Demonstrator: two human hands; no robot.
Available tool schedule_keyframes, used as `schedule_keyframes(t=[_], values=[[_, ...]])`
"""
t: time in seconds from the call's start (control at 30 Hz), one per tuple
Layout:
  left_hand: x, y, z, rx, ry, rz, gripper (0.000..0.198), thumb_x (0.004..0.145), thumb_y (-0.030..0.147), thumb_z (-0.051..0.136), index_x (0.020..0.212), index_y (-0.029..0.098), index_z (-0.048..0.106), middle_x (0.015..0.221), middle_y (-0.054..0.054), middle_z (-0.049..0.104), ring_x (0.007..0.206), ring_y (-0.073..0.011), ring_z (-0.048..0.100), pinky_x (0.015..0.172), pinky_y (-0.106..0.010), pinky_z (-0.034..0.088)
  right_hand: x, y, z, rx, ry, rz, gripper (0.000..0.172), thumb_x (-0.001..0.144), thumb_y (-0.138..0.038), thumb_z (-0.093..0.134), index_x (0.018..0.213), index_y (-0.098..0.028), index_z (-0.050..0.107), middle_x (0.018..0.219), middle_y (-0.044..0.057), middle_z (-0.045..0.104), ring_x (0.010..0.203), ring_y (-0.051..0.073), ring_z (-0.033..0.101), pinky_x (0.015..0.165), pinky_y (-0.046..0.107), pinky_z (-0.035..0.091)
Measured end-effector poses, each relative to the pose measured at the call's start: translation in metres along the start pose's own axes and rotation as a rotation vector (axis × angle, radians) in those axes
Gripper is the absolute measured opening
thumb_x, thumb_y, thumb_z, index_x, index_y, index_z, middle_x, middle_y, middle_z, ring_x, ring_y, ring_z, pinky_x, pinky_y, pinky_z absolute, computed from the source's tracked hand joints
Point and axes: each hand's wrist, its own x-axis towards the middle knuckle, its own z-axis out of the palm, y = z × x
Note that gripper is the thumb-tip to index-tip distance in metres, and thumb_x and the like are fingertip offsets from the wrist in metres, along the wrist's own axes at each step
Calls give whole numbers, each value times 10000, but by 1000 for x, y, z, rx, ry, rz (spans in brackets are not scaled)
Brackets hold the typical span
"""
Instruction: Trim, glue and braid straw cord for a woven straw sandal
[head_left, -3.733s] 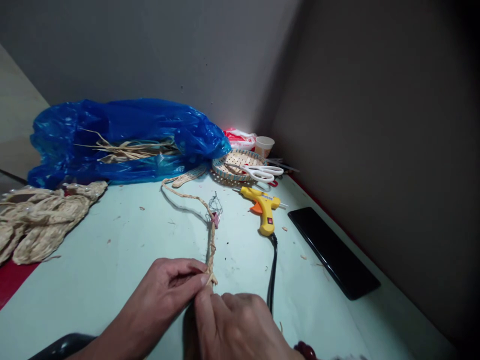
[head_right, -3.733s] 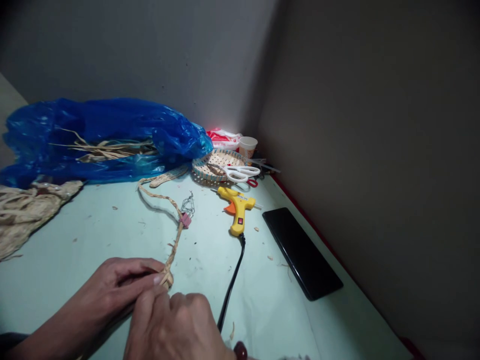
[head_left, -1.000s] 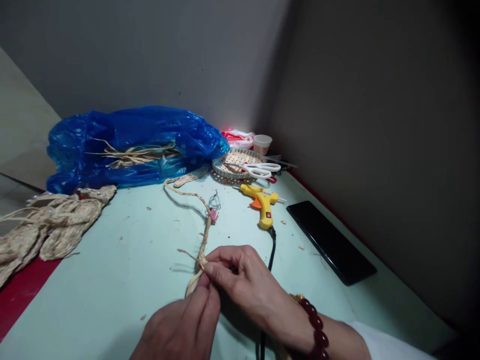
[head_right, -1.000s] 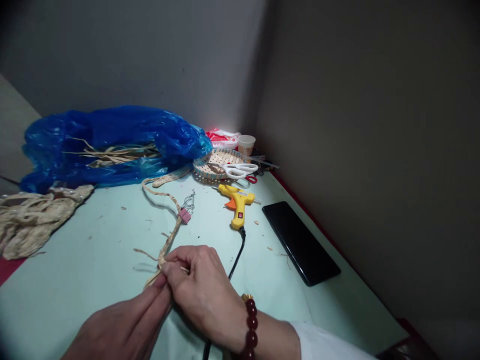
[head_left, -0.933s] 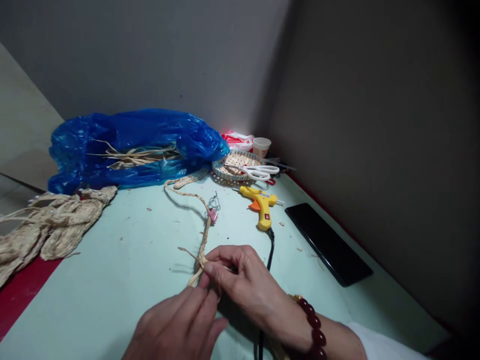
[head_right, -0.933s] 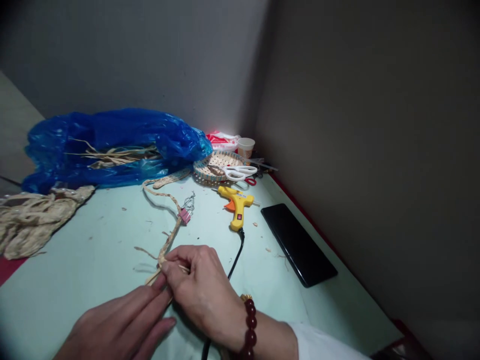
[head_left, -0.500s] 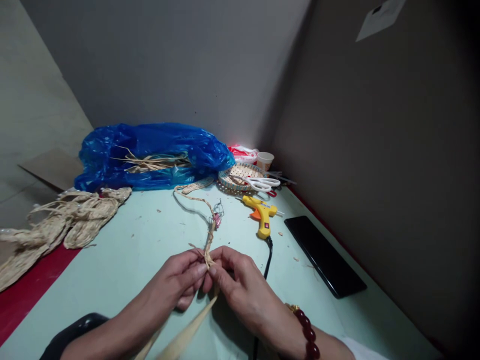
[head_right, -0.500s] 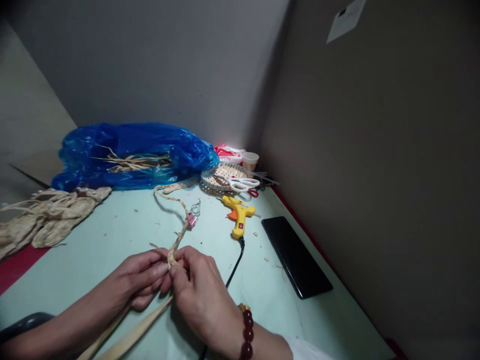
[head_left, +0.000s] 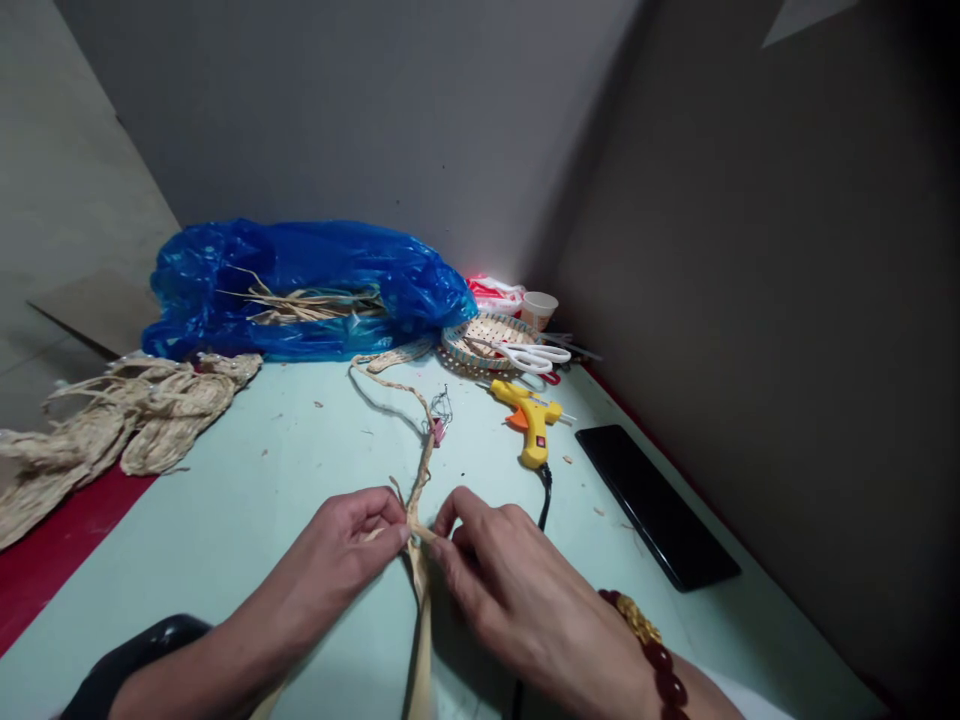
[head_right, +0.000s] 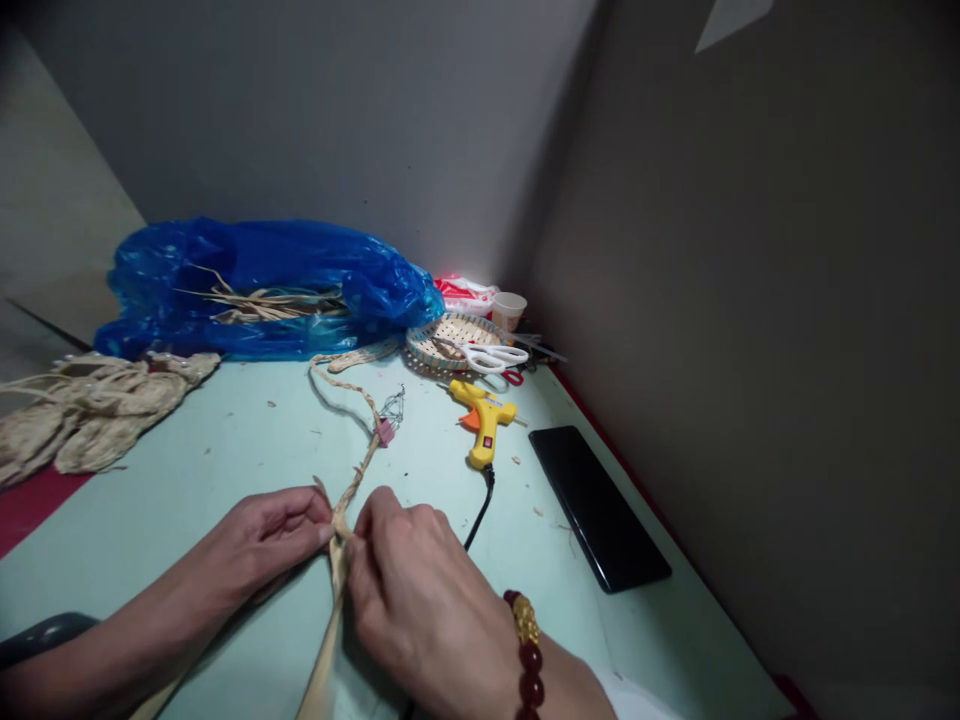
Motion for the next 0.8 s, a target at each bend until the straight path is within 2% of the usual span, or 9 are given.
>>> schedule_keyframes(t=[0.1, 0.17, 0.23, 0.37, 0.47, 0.57, 0.67, 0.73, 0.8], values=[[1, 1, 3, 72, 29, 32, 217, 798, 352, 575, 665, 192, 515, 596, 74, 423, 591, -126, 376, 556, -245, 296, 0, -2, 2, 52, -7, -27, 259, 974, -302, 374, 732, -220, 418, 606, -23, 498, 537, 127, 438, 503, 239, 294], [1, 1, 4, 53, 22, 26, 213, 792, 346, 570, 655, 195, 508, 583, 71, 438, 579, -128, 391, 554, -249, 303, 1, -3, 9, 54, -10, -93, 187, 952, -267, 390, 784, -213, 454, 598, -30, 508, 495, 113, 413, 476, 235, 283], [1, 0, 4, 7, -1, 2, 212, 793, 339, 562, 649, 192, 514, 560, 68, 449, 559, -125, 399, 545, -247, 299, 3, -4, 18, -64, -25, -199, 126, 909, -208, 400, 897, -172, 521, 617, -6, 555, 478, 122, 409, 458, 251, 277], [1, -2, 0, -62, -56, -41, 201, 804, 340, 559, 683, 180, 552, 530, 90, 388, 491, -96, 283, 487, -237, 213, 8, -3, 34, -404, -136, -382, 345, 770, -114, 481, 1092, -33, 574, 655, 57, 638, 473, 163, 456, 409, 297, 223], [1, -4, -2, -81, -60, -14, 225, 801, 369, 590, 689, 176, 558, 570, 76, 418, 547, -106, 334, 525, -233, 269, 6, -3, 33, -447, -134, -409, 231, 817, -144, 512, 1006, -78, 627, 659, 54, 658, 477, 168, 503, 402, 309, 206], [2, -7, -4, -107, -62, -12, 226, 795, 378, 625, 707, 179, 564, 582, 77, 430, 562, -106, 348, 521, -224, 280, 5, -4, 21, -178, 1, -342, 216, 910, -293, 510, 778, -164, 623, 643, 23, 640, 526, 143, 539, 483, 275, 329], [1, -7, -5, -139, -81, -33, 235, 817, 404, 623, 757, 180, 584, 565, 94, 400, 511, -90, 287, 467, -219, 224, 9, 1, 7, 135, 224, -107, 203, 930, -365, 533, 840, -199, 606, 772, 15, 668, 723, 155, 606, 681, 260, 421], [0, -5, -5, -146, -72, -40, 224, 820, 394, 630, 773, 179, 585, 572, 92, 428, 509, -85, 308, 466, -216, 228, 15, 6, 5, 315, 176, -7, 193, 903, -394, 586, 942, -206, 596, 859, 24, 676, 803, 171, 614, 720, 267, 433], [-1, -2, -5, -156, -82, -27, 211, 823, 377, 626, 768, 178, 579, 592, 68, 518, 545, -97, 410, 510, -214, 298, 20, 12, 7, 524, -15, -6, 173, 912, -366, 573, 953, -198, 574, 851, 22, 670, 809, 168, 622, 716, 256, 443]])
